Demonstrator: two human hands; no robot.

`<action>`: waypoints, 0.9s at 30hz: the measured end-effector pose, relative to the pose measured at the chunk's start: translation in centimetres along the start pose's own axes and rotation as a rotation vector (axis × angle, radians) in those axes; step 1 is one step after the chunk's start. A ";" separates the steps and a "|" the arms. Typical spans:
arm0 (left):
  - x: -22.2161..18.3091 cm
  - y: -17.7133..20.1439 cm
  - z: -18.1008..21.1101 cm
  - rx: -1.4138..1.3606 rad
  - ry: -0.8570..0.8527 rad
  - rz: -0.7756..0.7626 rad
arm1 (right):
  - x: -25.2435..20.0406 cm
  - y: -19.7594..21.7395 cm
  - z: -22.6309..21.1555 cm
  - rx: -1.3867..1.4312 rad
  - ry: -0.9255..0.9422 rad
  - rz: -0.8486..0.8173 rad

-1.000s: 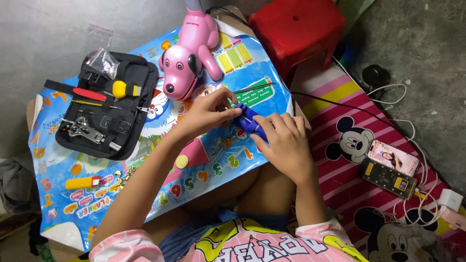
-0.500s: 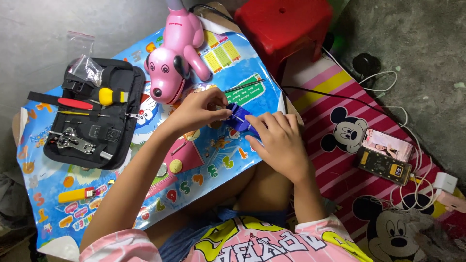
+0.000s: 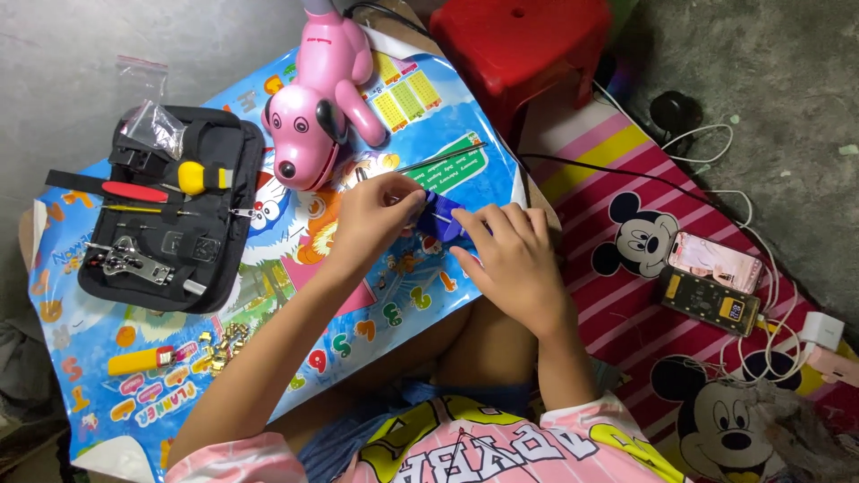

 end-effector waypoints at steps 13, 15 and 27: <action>-1.1 0.5 -0.3 0.041 0.068 0.078 | 0.2 0.0 -0.1 -0.011 -0.011 0.072; -1.0 0.6 -1.5 0.019 0.128 0.106 | 0.2 0.3 -0.1 -0.007 -0.018 0.094; -1.0 0.2 -1.2 -0.067 0.079 0.126 | -0.5 -0.1 -0.4 -0.005 -0.056 0.184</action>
Point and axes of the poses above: each hand's wrist, its own x-axis towards the middle knuckle, its own y-axis out of the back of the hand, z = x × y, the point moved 8 cm from there along x, towards the middle knuckle, and after that the axes turned 14 degrees about -x, right-handed, at the moved point
